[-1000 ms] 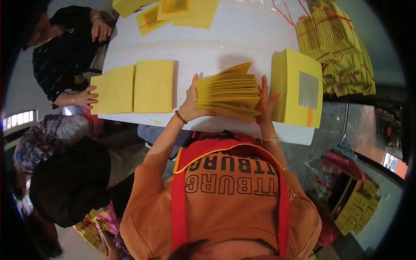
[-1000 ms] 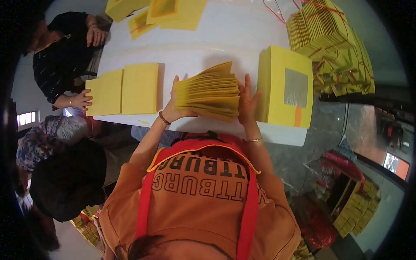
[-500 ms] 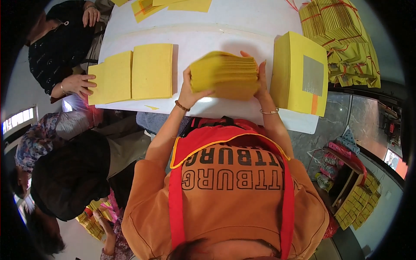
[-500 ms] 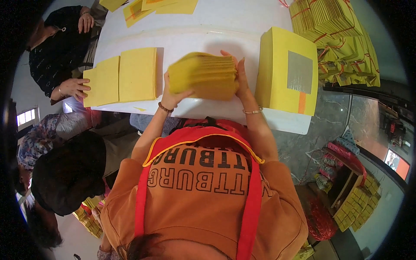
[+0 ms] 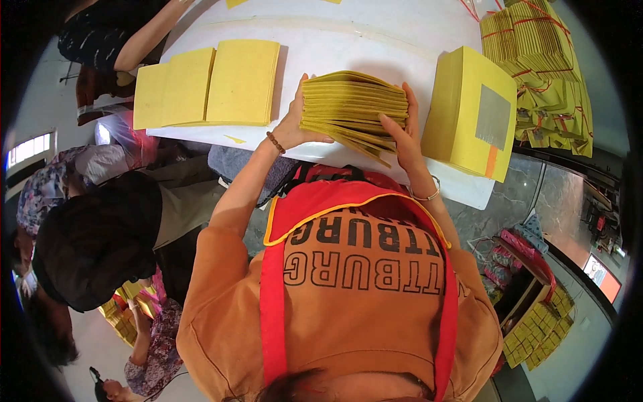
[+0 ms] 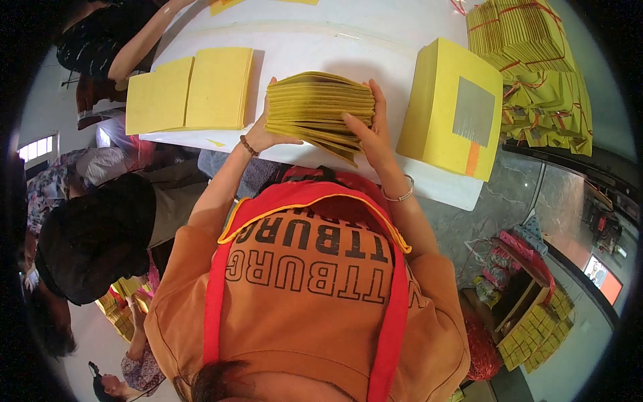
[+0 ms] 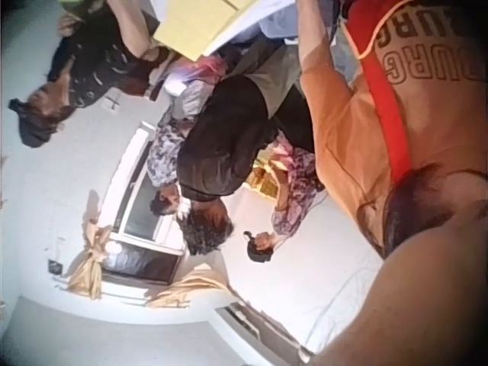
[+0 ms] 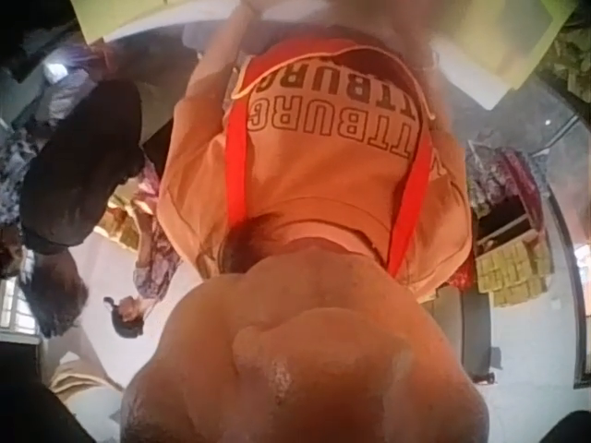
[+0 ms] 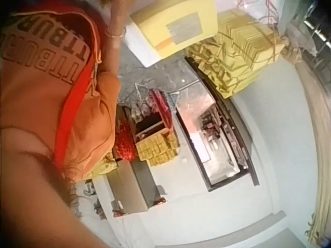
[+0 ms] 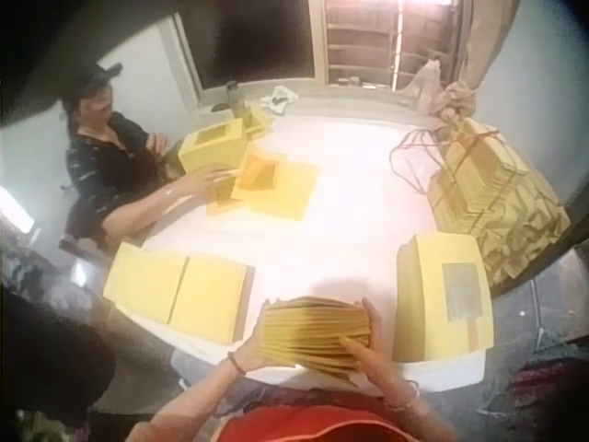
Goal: Folding sheets of yellow joss paper and organizing them into stacks.
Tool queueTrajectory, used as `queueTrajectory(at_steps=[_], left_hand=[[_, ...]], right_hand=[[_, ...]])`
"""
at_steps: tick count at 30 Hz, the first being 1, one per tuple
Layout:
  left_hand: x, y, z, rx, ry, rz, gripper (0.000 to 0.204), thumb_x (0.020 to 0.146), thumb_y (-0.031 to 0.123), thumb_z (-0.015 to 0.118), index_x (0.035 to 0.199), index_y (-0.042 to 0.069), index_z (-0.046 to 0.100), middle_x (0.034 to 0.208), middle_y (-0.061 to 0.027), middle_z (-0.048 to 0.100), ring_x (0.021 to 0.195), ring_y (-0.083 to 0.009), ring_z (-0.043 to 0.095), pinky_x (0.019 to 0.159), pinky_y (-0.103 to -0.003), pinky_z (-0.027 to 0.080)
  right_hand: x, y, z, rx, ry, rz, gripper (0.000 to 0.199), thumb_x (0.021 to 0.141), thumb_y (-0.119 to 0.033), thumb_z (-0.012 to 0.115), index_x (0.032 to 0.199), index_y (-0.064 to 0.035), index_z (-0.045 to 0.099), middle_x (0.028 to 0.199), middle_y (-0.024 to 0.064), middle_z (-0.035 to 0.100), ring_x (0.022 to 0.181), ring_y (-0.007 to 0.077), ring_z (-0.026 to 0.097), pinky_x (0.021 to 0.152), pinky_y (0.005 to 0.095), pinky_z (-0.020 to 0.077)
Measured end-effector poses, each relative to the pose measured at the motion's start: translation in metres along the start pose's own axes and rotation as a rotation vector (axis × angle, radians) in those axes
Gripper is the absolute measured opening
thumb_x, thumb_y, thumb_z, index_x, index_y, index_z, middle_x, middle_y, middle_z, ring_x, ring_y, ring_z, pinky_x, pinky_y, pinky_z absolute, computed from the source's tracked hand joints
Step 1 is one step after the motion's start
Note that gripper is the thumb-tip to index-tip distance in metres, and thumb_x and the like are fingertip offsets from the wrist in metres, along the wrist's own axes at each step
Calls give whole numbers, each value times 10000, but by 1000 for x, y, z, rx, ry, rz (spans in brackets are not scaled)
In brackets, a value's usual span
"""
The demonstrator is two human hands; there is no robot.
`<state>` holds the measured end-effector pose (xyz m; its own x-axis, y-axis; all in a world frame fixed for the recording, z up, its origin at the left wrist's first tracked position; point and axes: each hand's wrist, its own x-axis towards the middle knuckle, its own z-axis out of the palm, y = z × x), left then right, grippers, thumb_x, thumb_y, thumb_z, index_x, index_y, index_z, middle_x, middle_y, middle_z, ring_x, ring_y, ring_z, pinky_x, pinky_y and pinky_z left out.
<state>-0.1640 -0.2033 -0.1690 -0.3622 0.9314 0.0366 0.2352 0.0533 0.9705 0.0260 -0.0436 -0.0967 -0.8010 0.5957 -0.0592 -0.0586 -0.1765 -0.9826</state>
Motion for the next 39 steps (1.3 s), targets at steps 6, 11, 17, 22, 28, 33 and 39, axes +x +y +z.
queueTrajectory(at_steps=[6, 11, 17, 22, 28, 33, 39], left_hand=[[3, 13, 2, 101, 46, 83, 1350, 488, 311, 906, 1424, 28, -25, 1391, -196, 324, 1295, -311, 327, 1078, -399, 270], [0, 13, 8, -14, 131, -23, 1152, 538, 267, 893, 1380, 24, 145, 1291, -152, 427, 1214, -259, 418, 1029, -374, 343], [-3, 18, 5, -56, 140, -33, 978, 599, 193, 866, 1316, 23, 223, 1254, -124, 442, 1175, -195, 438, 986, -325, 385], [0, 18, 2, 83, 79, 49, 1102, 545, 258, 887, 1358, 11, 185, 1337, -165, 386, 1235, -245, 401, 1039, -359, 338], [1, 6, -7, 291, -72, 118, 1315, 439, 364, 900, 1415, 3, 96, 1407, -198, 289, 1305, -315, 295, 1095, -420, 218], [11, 1, -12, 399, -51, 188, 1108, 508, 356, 857, 1355, 1, 238, 1354, -195, 344, 1266, -328, 331, 1040, -440, 263], [33, 29, -5, 330, -7, 151, 550, 645, 239, 732, 1082, -11, 509, 929, -199, 598, 965, -346, 556, 915, -447, 370]], right_hand=[[5, 11, -5, 178, 5, 42, 783, 783, -64, 582, 1440, -127, 161, 1399, 98, 295, 1254, 230, 349, 1057, 343, 289], [11, 16, -18, 165, -30, 150, 805, 798, -148, 607, 1448, -124, 134, 1436, 100, 261, 1315, 246, 274, 1075, 349, 260], [-12, 18, -31, -348, -263, -125, 998, 716, -219, 765, 1454, -142, 98, 1477, 112, 211, 1342, 247, 245, 1091, 365, 237], [-4, 27, -32, -480, -240, -83, 1268, 546, -136, 878, 1456, -152, -5, 1481, 146, 175, 1364, 258, 202, 1114, 396, 193], [-9, 34, -30, -464, -253, -223, 1260, 509, -216, 899, 1438, -82, 58, 1423, 144, 225, 1322, 310, 261, 1079, 384, 267], [1, 34, -36, -1101, -280, -457, 1185, 556, -278, 877, 1434, -68, 109, 1389, 175, 273, 1310, 323, 277, 1082, 423, 237], [3, 86, -55, -497, -54, -300, 842, 664, -246, 809, 1325, -18, 339, 1213, 191, 458, 1157, 341, 447, 1016, 421, 326]])
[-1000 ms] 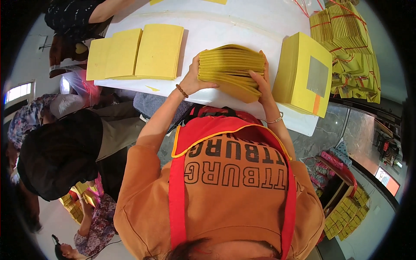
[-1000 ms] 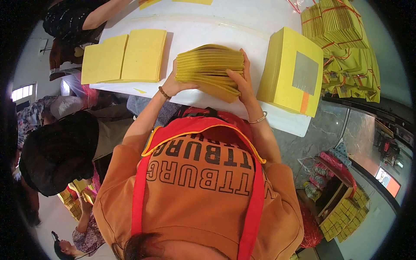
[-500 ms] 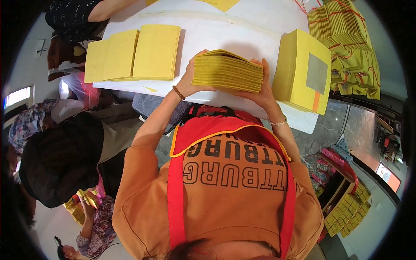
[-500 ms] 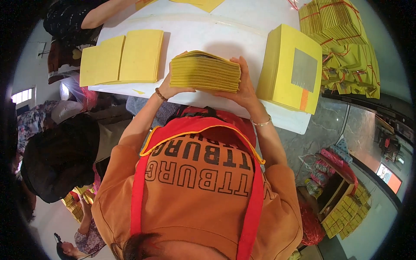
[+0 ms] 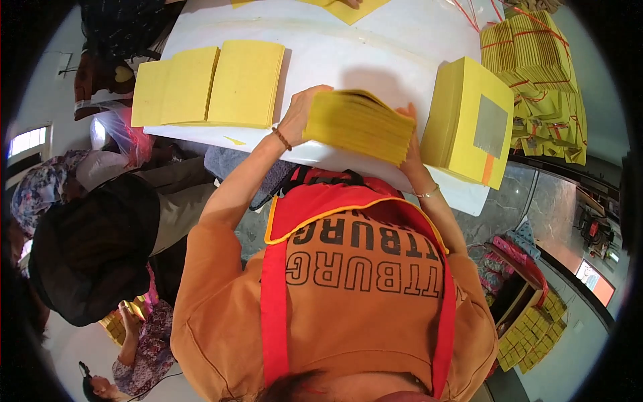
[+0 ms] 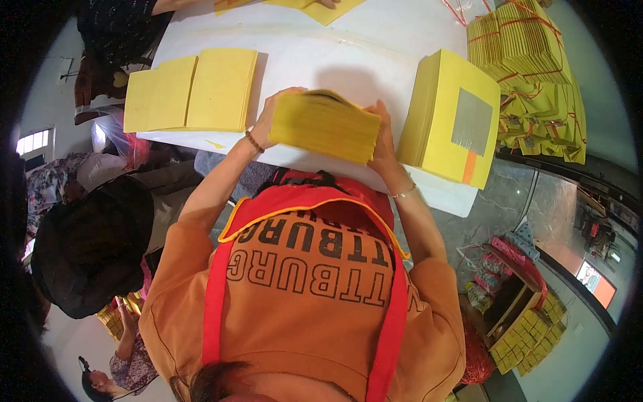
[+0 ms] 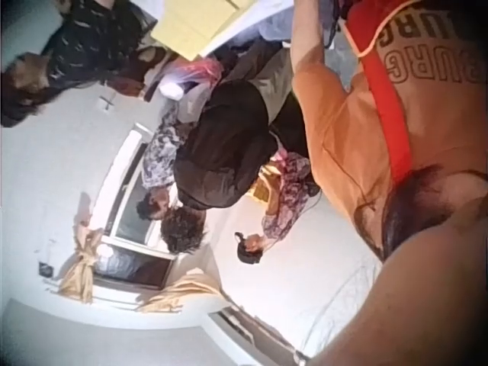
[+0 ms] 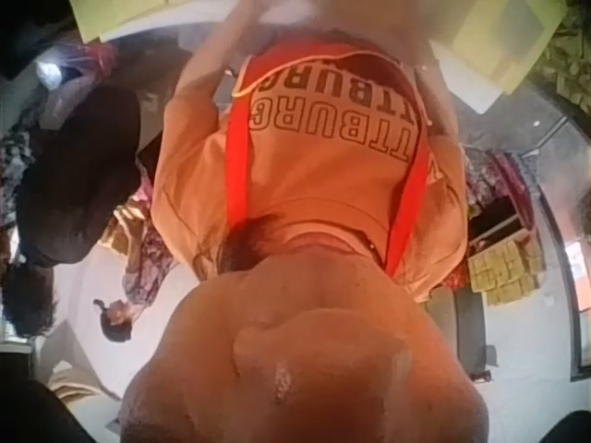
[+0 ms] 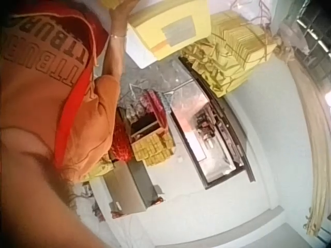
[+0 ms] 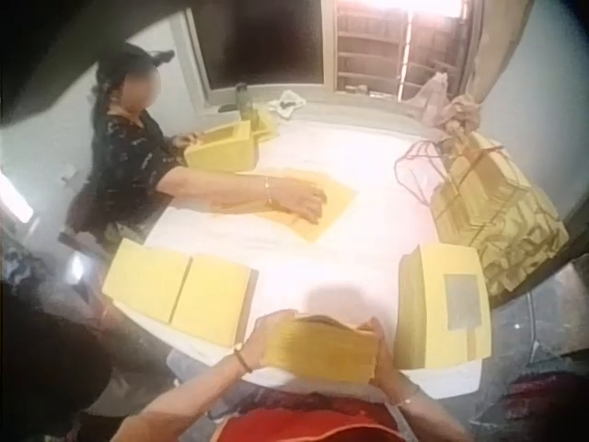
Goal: Folding sheets of yellow joss paper and organizing them into stacks.
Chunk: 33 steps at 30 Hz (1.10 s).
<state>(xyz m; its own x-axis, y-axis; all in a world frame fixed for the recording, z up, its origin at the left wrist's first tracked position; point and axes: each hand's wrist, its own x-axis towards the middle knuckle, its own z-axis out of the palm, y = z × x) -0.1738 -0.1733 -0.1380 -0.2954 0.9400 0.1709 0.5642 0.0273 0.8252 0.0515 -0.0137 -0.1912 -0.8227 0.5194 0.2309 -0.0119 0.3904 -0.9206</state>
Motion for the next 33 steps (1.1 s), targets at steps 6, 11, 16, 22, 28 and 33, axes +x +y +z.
queueTrajectory(at_steps=[6, 11, 16, 22, 28, 33], left_hand=[[-3, 3, -3, 222, 11, 60, 525, 739, 255, 671, 1153, 3, 470, 938, -166, 596, 867, -314, 581, 853, -358, 404], [-2, 1, -18, -426, 25, -399, 608, 964, 439, 357, 1380, 21, 210, 980, -74, 554, 816, -141, 553, 784, -276, 449], [10, 43, -27, -905, 165, -291, 668, 963, 520, 272, 1415, 33, 202, 1021, -106, 568, 843, -133, 570, 791, -273, 468], [20, 84, -27, -693, 157, -153, 470, 964, 306, 435, 1356, 53, 376, 1101, -88, 553, 913, -136, 578, 817, -291, 478], [26, 91, -21, -636, 382, -172, 445, 852, 126, 596, 1268, 26, 476, 1015, -68, 570, 752, -95, 585, 655, -231, 490], [27, 94, -20, -477, 447, -172, 386, 838, 133, 611, 1184, -7, 514, 903, -69, 588, 682, -97, 578, 617, -231, 483]], right_hand=[[14, -49, 2, -34, 19, 125, 595, 734, -146, 742, 1235, -18, 448, 1145, 115, 537, 1042, 223, 520, 916, 344, 417], [34, -67, -7, 617, -12, 565, 485, 772, -188, 698, 1191, -40, 505, 1103, 81, 577, 1016, 191, 557, 865, 337, 456], [28, -36, -11, 1262, 5, 842, 452, 852, -335, 593, 1207, -65, 519, 1151, 100, 580, 1022, 216, 577, 831, 374, 491], [32, -57, 13, 1771, -103, 699, 532, 902, -483, 431, 1248, -86, 503, 1196, 103, 569, 1048, 256, 580, 836, 451, 512], [38, -75, 16, 1769, -63, 720, 510, 905, -468, 425, 1225, -82, 516, 1167, 115, 583, 971, 278, 618, 823, 452, 523], [34, -77, 21, 1754, -22, 782, 488, 911, -444, 422, 1205, -68, 523, 1141, 130, 592, 940, 277, 631, 794, 446, 536]])
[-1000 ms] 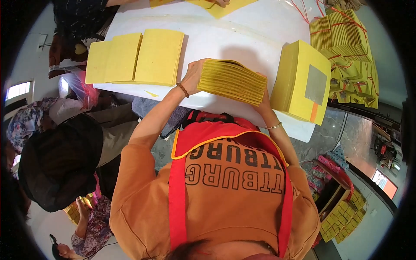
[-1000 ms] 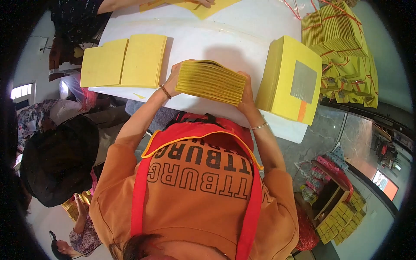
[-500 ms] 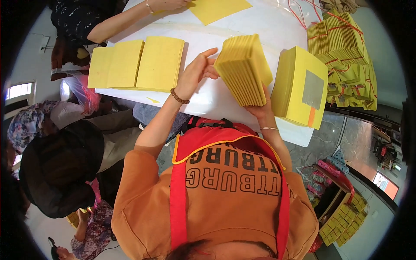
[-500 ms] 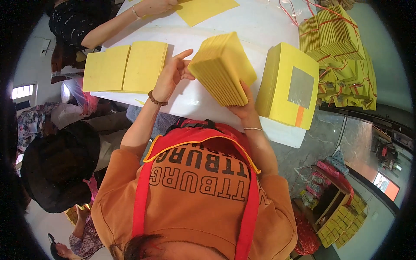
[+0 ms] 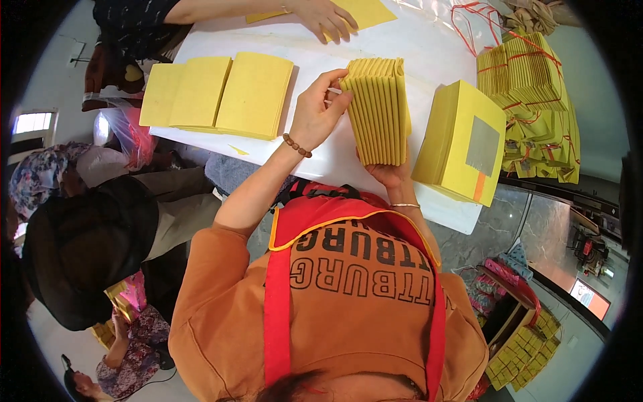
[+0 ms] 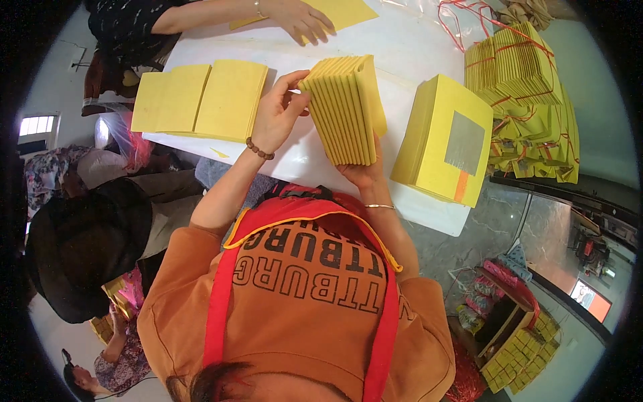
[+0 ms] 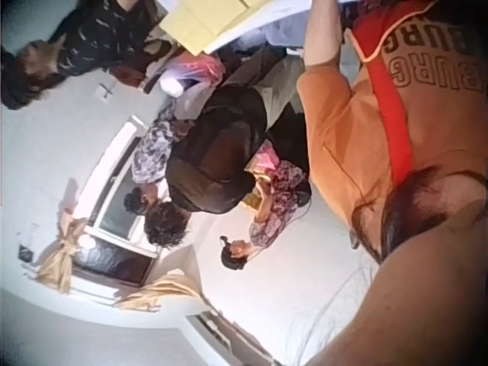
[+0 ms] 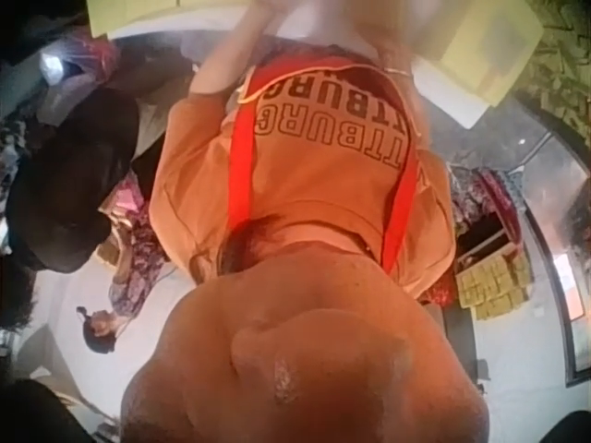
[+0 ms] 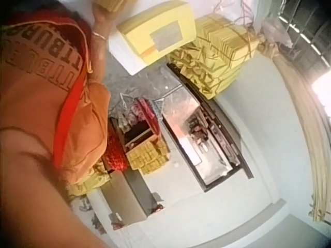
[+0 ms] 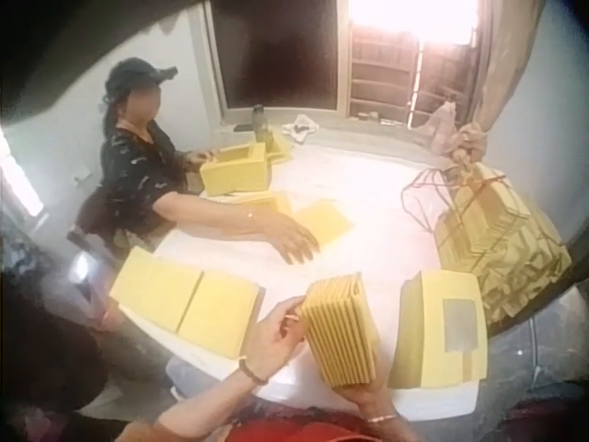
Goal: Folding sheets of yellow joss paper and organizing them into stacks.
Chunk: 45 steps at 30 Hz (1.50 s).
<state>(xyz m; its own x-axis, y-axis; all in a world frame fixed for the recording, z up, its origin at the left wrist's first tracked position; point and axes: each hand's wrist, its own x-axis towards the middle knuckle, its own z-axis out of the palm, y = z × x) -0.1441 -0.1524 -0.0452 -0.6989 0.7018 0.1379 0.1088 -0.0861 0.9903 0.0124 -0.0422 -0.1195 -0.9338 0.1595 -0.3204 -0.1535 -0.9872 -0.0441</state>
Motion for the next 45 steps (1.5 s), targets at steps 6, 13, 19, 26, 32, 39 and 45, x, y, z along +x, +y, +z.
queueTrajectory(at_steps=[6, 13, 19, 26, 32, 39, 45], left_hand=[[-2, -1, -2, 69, 36, 37, 363, 824, 153, 634, 1131, -12, 528, 810, -67, 595, 674, -92, 578, 609, -235, 479], [-4, -8, -2, 8, 54, 91, 348, 828, 158, 633, 1118, -7, 533, 763, -52, 594, 659, -81, 565, 597, -224, 463], [-3, -11, -4, 51, 45, 95, 316, 826, 125, 600, 1101, -13, 530, 791, -72, 600, 646, -91, 556, 585, -242, 461], [-4, -10, -3, 105, 99, 137, 302, 824, 175, 611, 1049, -10, 531, 796, -82, 592, 609, -108, 530, 557, -242, 440], [-3, -2, -4, 260, 119, 123, 308, 826, 224, 626, 1008, -3, 526, 769, -68, 578, 576, -111, 494, 530, -260, 422], [-2, -5, -6, 257, 132, 119, 358, 807, 286, 651, 993, 7, 523, 735, -67, 572, 570, -117, 497, 519, -260, 414], [-4, 2, -7, 325, 140, 70, 388, 784, 334, 671, 961, 25, 516, 685, -62, 570, 577, -139, 527, 522, -278, 422]], right_hand=[[-3, 4, 1, -47, -23, 17, 482, 912, -441, 423, 1194, -63, 527, 1111, 124, 605, 928, 276, 631, 786, 442, 536], [-5, 7, 2, -19, -25, 33, 488, 908, -459, 428, 1193, -77, 532, 1121, 118, 602, 934, 276, 629, 790, 443, 529], [-7, 8, 5, -51, 38, 12, 482, 902, -453, 448, 1184, -73, 536, 1101, 113, 610, 930, 269, 628, 799, 438, 526], [-5, 8, 1, -42, 7, 49, 476, 894, -439, 469, 1173, -59, 538, 1094, 113, 612, 927, 261, 629, 796, 425, 532], [-5, 8, -6, -50, 31, 47, 513, 895, -456, 450, 1201, -51, 522, 1118, 129, 598, 945, 268, 623, 799, 427, 532], [-2, 8, -9, -47, -14, 64, 532, 902, -464, 424, 1221, -46, 506, 1139, 133, 587, 970, 273, 612, 801, 426, 534], [-1, 9, -14, -108, 64, 46, 555, 863, -513, 507, 1220, -88, 526, 1145, 105, 589, 983, 249, 597, 767, 403, 531]])
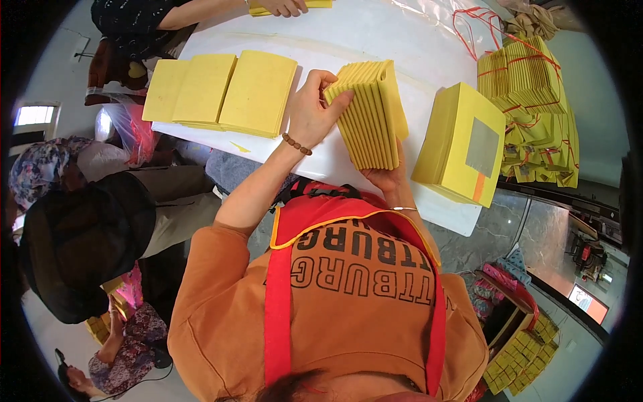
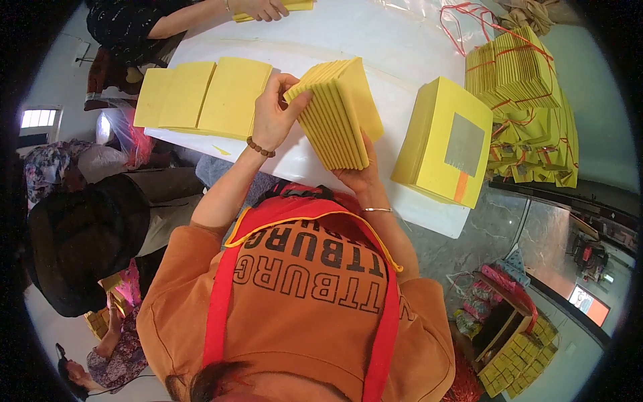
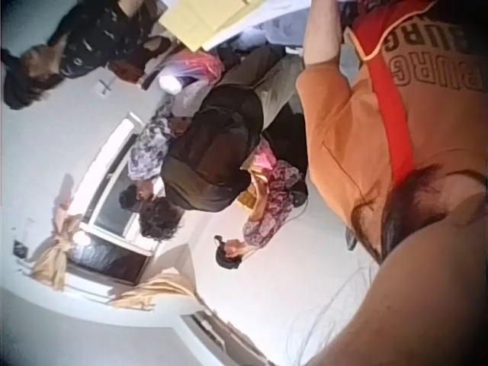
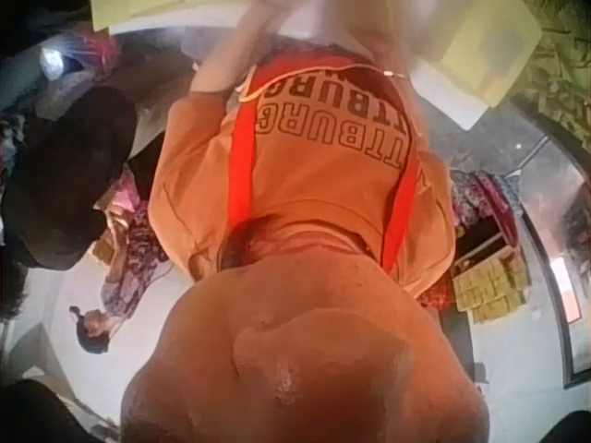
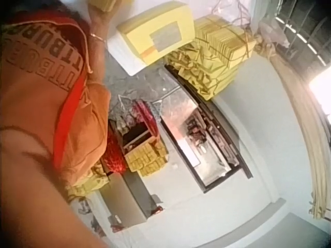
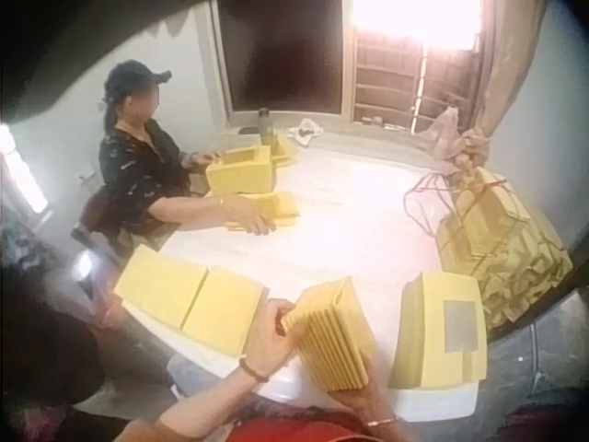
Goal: Folding sheets of yellow joss paper and organizing them into stacks.
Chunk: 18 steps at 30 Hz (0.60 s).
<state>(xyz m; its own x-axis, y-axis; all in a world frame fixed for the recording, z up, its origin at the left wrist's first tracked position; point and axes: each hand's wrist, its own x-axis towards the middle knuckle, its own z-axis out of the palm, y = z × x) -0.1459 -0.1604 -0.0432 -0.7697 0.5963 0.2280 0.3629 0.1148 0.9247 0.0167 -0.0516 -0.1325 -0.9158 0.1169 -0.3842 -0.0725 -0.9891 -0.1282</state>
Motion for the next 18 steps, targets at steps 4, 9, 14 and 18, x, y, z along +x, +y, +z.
queueTrajectory(at_steps=[4, 9, 14, 18], left_hand=[[0, -6, 0, 37, 5, 22, 385, 782, 332, 671, 953, 26, 509, 682, -73, 572, 579, -155, 541, 524, -291, 428], [1, -4, 0, 10, -6, -14, 433, 776, 389, 680, 940, 29, 505, 674, -75, 564, 584, -172, 545, 525, -311, 431], [1, -6, 0, 41, -14, -22, 485, 763, 444, 684, 937, 30, 503, 692, -86, 567, 595, -185, 552, 530, -318, 436], [3, -8, 2, 54, -4, 13, 514, 752, 469, 687, 934, 26, 500, 691, -92, 569, 608, -206, 568, 541, -331, 443]], right_hand=[[0, 1, -1, -14, -14, 6, 549, 861, -507, 515, 1216, -89, 527, 1140, 103, 591, 982, 249, 598, 765, 404, 531], [1, 0, 1, -5, 11, 16, 539, 867, -495, 511, 1200, -72, 535, 1119, 107, 599, 964, 250, 601, 758, 403, 530], [-3, 2, 7, -39, 16, -6, 538, 869, -491, 508, 1196, -65, 537, 1111, 109, 601, 956, 250, 601, 770, 399, 524], [-4, 3, 5, -40, 39, -3, 542, 870, -493, 507, 1203, -66, 534, 1120, 108, 596, 969, 244, 596, 786, 395, 518]])
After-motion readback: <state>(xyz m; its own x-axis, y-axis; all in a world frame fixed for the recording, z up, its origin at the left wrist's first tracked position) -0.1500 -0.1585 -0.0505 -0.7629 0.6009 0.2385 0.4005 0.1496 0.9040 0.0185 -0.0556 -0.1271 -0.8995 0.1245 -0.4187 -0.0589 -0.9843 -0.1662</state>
